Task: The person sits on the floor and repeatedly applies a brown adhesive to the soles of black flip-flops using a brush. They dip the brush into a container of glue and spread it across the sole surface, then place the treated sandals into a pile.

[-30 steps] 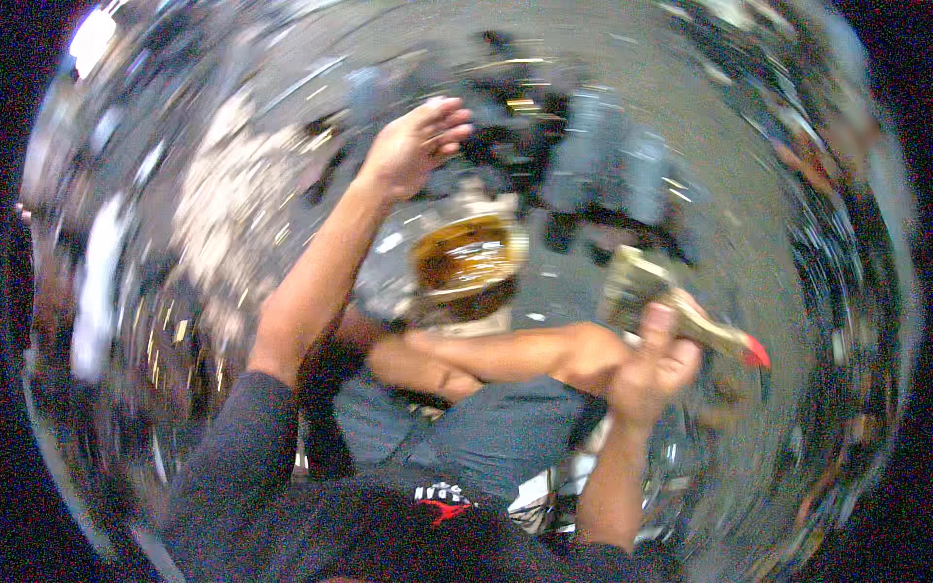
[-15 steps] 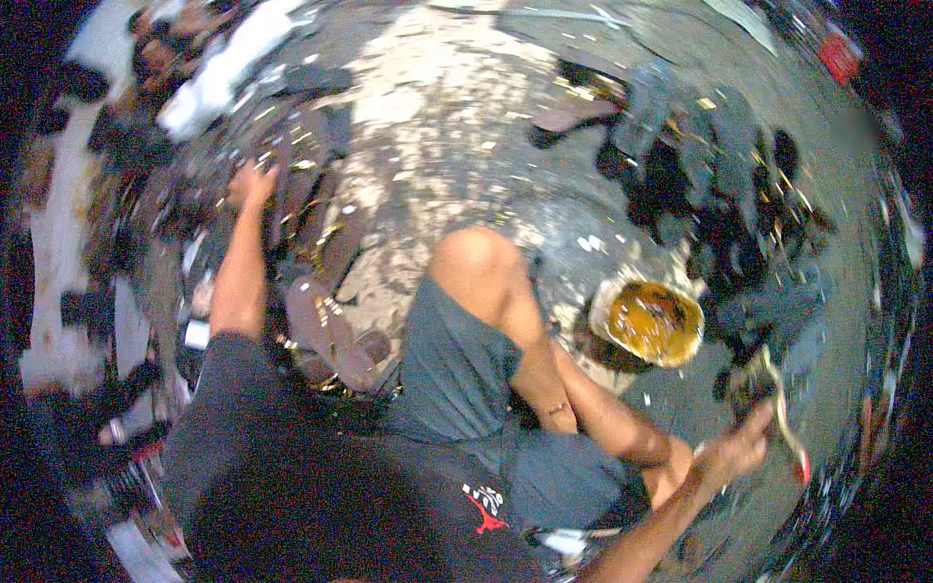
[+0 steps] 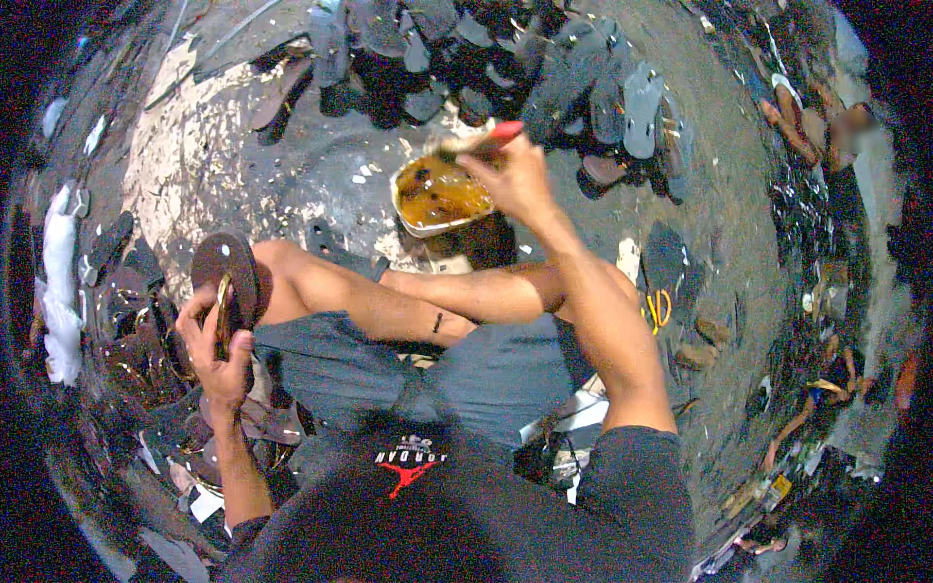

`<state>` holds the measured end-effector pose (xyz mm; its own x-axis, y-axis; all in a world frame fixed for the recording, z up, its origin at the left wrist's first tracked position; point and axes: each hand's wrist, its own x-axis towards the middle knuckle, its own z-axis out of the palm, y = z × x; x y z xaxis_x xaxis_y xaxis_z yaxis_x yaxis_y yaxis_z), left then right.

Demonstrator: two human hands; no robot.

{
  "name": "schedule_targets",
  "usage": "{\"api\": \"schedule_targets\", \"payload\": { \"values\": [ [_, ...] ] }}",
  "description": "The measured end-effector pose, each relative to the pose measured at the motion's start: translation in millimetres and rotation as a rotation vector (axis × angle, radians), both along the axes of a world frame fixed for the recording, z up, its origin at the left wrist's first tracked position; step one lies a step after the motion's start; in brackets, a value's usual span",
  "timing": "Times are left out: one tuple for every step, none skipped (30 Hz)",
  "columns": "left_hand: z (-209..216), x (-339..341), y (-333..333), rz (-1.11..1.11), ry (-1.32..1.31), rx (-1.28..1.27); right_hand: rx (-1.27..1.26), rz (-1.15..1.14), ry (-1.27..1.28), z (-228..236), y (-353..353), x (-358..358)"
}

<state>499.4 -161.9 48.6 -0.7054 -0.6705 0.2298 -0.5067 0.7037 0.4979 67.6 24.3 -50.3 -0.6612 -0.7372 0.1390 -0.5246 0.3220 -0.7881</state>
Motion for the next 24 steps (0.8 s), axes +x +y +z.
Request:
{"api": "schedule_targets", "payload": {
  "values": [
    [-0.9, -11.6, 9.5, -0.066, 0.024, -0.155, -0.274, 0.028, -0.145, 16.4, 3.7, -2.4],
    [-12.1, -13.1, 6.8, -0.042, 0.083, -0.102, -0.255, 0.049, -0.153, 31.2, 15.0, -2.5],
    [-9.3, -21.5, 2.4, -0.034, 0.093, -0.177, -0.249, 0.073, -0.150, 44.1, 26.7, -9.7],
    [-12.5, -28.4, 0.9, 0.039, 0.204, 0.022, 0.093, 0.060, 0.082, 49.8, 45.1, -18.3],
    [-18.4, -34.8, -2.0, 0.106, 0.319, 0.217, 0.430, 0.037, 0.315, 57.1, 67.8, -28.9],
    [-20.8, -34.5, -11.1, 0.117, 0.334, 0.223, 0.764, 0.011, 0.540, 64.6, 87.0, -38.5],
    [-1.8, -39.8, -11.5, 0.217, 0.308, 0.429, 0.641, 0.001, 0.699, 74.0, 104.4, -47.1],
    [2.1, -40.0, -16.9, 0.222, 0.370, 0.431, 0.523, -0.173, 0.549, 100.6, 98.4, -32.9],
    [6.4, -42.1, -21.7, 0.206, 0.418, 0.450, 0.091, -0.174, 0.119, 88.6, 114.6, -51.8],
    [18.5, -47.4, -24.7, 0.160, 0.440, 0.547, -0.055, -0.297, -0.027, 100.1, 110.8, -41.4],
    [31.4, -56.2, -24.1, 0.102, 0.521, 0.603, -0.312, -0.383, -0.150, 118.0, 92.4, -17.6],
    [27.5, -48.9, -29.8, 0.080, 0.577, 0.756, -0.361, -0.416, -0.231, 127.3, 78.9, 3.6],
    [29.4, -56.6, -25.1, -0.002, 0.617, 1.206, -0.410, -0.457, -0.303, 136.4, 67.1, 24.0],
    [26.5, -79.7, -6.9, 0.038, 0.769, 1.354, -0.442, -0.348, -0.389, 146.0, 47.9, 53.2],
    [16.7, -97.5, 6.5, -0.021, 0.813, 1.522, -0.478, -0.251, -0.476, 154.6, 29.1, 89.3],
    [11.9, -117.3, 25.8, 0.142, 0.864, 1.349, -0.672, -0.083, -0.490, 148.2, 9.5, 116.1],
    [7.6, -124.6, 36.3, 0.017, 0.868, 1.369, -0.693, -0.055, -0.520, 132.8, -7.2, 142.4],
    [1.9, -126.3, 45.6, -0.095, 0.879, 1.378, -0.613, 0.125, -0.405, 116.8, -17.7, 157.4],
    [8.4, -135.0, 64.9, -0.143, 0.983, 1.516, -0.656, 0.084, -0.317, 114.8, -26.8, 169.8],
    [17.0, -142.9, 84.5, -0.186, 1.080, 1.652, -0.638, 0.059, -0.234, 122.7, -28.9, 164.7],
    [7.9, -137.6, 91.8, -0.123, 1.076, 1.617, -0.686, 0.030, 0.032, 118.6, -37.8, 152.2],
    [3.3, -133.8, 95.6, -0.060, 1.072, 1.580, -0.691, 0.050, 0.011, 118.2, -35.9, 148.6],
    [4.1, -132.9, 92.4, -0.125, 1.128, 1.677, -0.698, 0.078, -0.013, 122.8, -36.1, 149.1],
    [9.3, -140.0, 86.6, -0.206, 1.195, 1.761, -0.668, 0.176, -0.184, 128.6, -26.9, 162.2]
  ]
}}
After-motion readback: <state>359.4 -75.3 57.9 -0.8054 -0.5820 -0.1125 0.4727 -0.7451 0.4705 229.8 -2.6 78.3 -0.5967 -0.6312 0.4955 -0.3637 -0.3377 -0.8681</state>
